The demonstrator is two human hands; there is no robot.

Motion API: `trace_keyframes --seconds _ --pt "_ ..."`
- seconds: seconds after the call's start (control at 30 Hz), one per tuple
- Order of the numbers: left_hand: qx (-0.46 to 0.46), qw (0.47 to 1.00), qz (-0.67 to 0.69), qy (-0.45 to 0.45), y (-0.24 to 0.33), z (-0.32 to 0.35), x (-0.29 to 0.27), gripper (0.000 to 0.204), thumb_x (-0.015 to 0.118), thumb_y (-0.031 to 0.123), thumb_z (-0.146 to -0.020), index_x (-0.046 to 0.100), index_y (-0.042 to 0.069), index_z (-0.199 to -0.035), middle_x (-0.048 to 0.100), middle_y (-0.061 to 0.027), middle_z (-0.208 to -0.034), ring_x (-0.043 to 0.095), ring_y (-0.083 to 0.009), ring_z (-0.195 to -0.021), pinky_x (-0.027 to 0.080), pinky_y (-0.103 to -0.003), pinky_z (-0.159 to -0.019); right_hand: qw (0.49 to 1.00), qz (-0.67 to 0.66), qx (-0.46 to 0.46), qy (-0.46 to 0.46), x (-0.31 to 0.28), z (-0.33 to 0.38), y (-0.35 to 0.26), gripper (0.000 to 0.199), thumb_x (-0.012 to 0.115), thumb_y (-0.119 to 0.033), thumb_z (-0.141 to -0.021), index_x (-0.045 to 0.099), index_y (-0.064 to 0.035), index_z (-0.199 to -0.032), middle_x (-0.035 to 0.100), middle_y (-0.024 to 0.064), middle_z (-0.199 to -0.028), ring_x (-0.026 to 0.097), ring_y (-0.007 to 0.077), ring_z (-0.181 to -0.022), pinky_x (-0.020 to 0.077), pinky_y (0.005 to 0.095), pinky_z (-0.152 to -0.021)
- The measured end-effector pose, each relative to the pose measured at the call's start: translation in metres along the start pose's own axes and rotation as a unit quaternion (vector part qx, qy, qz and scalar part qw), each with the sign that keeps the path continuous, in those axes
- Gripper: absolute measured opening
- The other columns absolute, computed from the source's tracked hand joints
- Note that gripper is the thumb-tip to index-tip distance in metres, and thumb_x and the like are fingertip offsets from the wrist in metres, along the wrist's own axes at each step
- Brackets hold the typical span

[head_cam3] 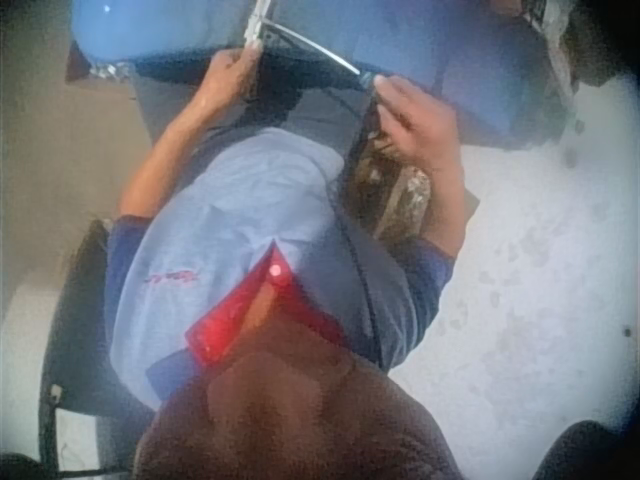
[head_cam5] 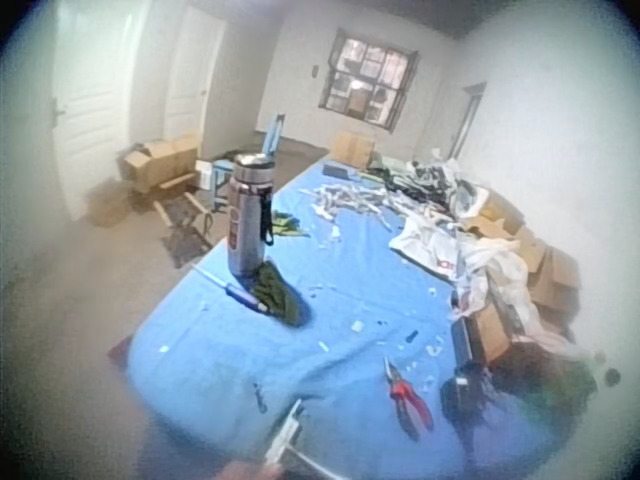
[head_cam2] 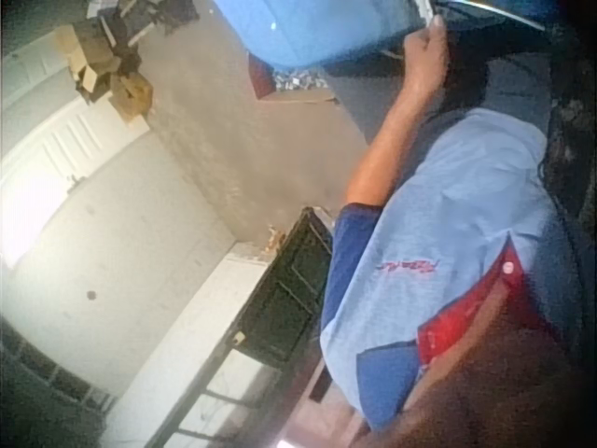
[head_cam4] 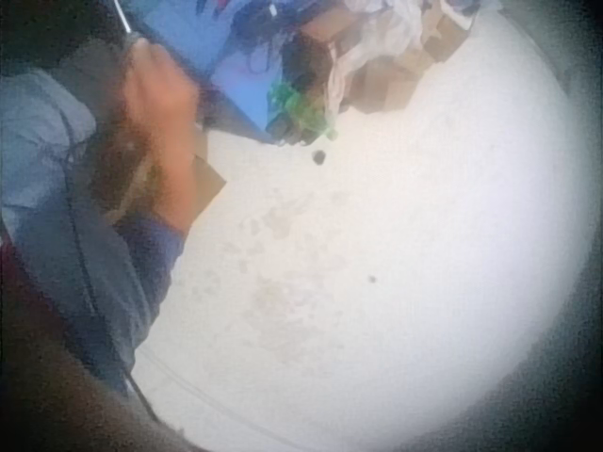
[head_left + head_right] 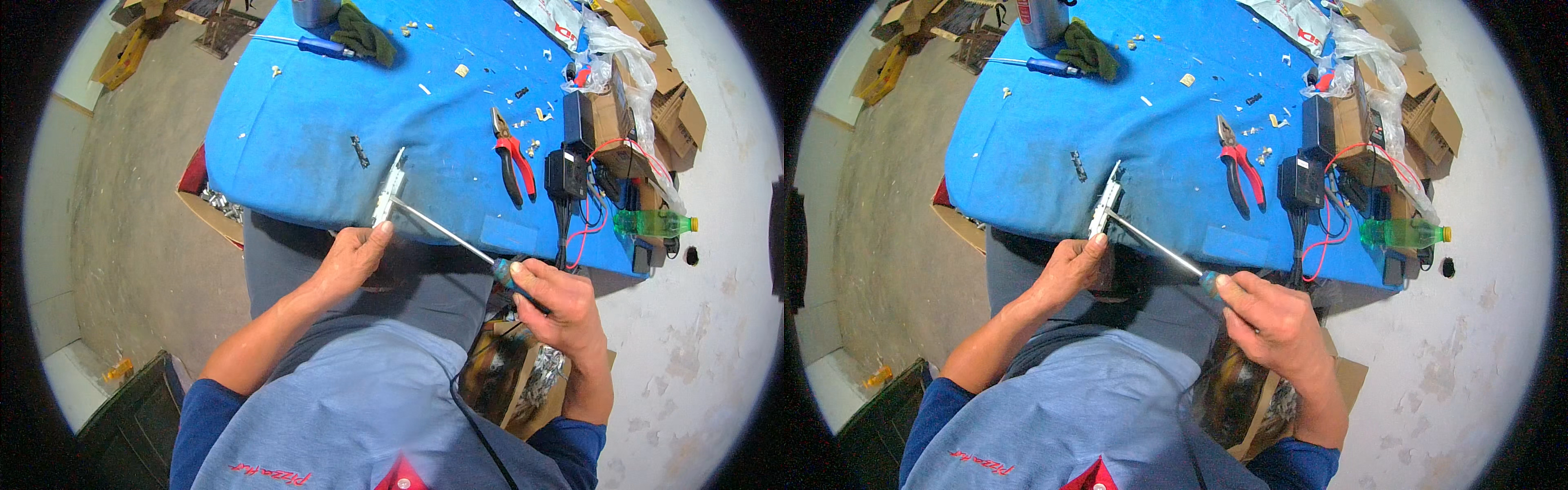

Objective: The person disassembles a small metal component by hand using a screwdriver and pliers, removing internal parts and placing them on the table.

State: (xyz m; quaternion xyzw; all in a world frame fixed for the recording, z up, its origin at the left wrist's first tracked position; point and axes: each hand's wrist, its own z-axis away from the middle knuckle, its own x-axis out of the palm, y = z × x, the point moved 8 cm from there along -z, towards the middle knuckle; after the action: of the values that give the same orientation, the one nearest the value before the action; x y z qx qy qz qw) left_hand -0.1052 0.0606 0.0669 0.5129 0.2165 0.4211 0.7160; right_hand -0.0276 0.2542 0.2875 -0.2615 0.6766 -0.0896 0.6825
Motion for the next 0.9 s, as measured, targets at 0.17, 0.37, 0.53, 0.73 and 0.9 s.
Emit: trace_keyframes --seconds 0.17,0.37,0.53,0.73,0.9 --pt "0.016 0.999 -0.030 0.002 0.006 0.000 -0.002 0.062 0.047 0.059 -0.097 0.057 0.005 -0.068 0.045 0.0042 -0.060 0.038 -0.0055 -0.056 0.029 -0.027 -0.048 0.997 -0.068 0.038 0.016 0.005 0.005 0.027 0.036 0.074 0.002 -0.070 0.068 0.0014 -0.106 0.070 0.0178 -0.099 0.070 0.0312 -0.084 0.0561 0.0340 -0.072" --pt "-0.019 0.998 0.058 -0.012 -0.013 -0.003 -0.005 0.058 0.047 0.058 -0.098 0.045 0.014 -0.060 0.036 0.0065 -0.056 0.031 -0.0059 -0.051 0.024 -0.027 -0.046 0.998 0.022 -0.054 0.024 0.009 0.001 0.007 0.034 0.076 -0.006 -0.074 0.069 -0.0031 -0.107 0.068 0.0125 -0.100 0.067 0.0263 -0.075 0.0544 0.0346 -0.065" --pt "-0.083 0.973 0.214 -0.030 -0.020 -0.002 -0.012 0.059 0.044 0.059 -0.099 0.036 0.017 -0.057 0.032 0.0044 -0.055 0.029 -0.0082 -0.050 0.022 -0.027 -0.046 0.999 -0.035 -0.027 0.019 0.013 -0.002 0.016 0.034 0.076 -0.004 -0.076 0.068 -0.0022 -0.109 0.068 0.0146 -0.102 0.068 0.0279 -0.082 0.0551 0.0341 -0.070" --pt "-0.070 0.980 0.183 0.014 -0.001 -0.001 -0.018 0.062 0.043 0.062 -0.097 0.032 0.017 -0.055 0.031 0.0036 -0.053 0.028 -0.0091 -0.049 0.020 -0.027 -0.045 0.996 -0.084 0.037 0.001 0.019 -0.008 0.017 0.033 0.072 0.001 -0.078 0.068 -0.0004 -0.111 0.069 0.0182 -0.106 0.070 0.0282 -0.088 0.0549 0.0333 -0.075" --pt "-0.098 0.981 0.169 0.003 -0.012 -0.006 -0.018 0.064 0.044 0.065 -0.095 0.033 0.017 -0.054 0.030 0.0041 -0.052 0.026 -0.0089 -0.048 0.019 -0.027 -0.045 0.995 -0.086 0.036 -0.033 0.027 -0.019 0.014 0.030 0.070 -0.001 -0.081 0.068 0.0001 -0.111 0.071 0.0177 -0.100 0.070 0.0275 -0.087 0.0547 0.0329 -0.075"
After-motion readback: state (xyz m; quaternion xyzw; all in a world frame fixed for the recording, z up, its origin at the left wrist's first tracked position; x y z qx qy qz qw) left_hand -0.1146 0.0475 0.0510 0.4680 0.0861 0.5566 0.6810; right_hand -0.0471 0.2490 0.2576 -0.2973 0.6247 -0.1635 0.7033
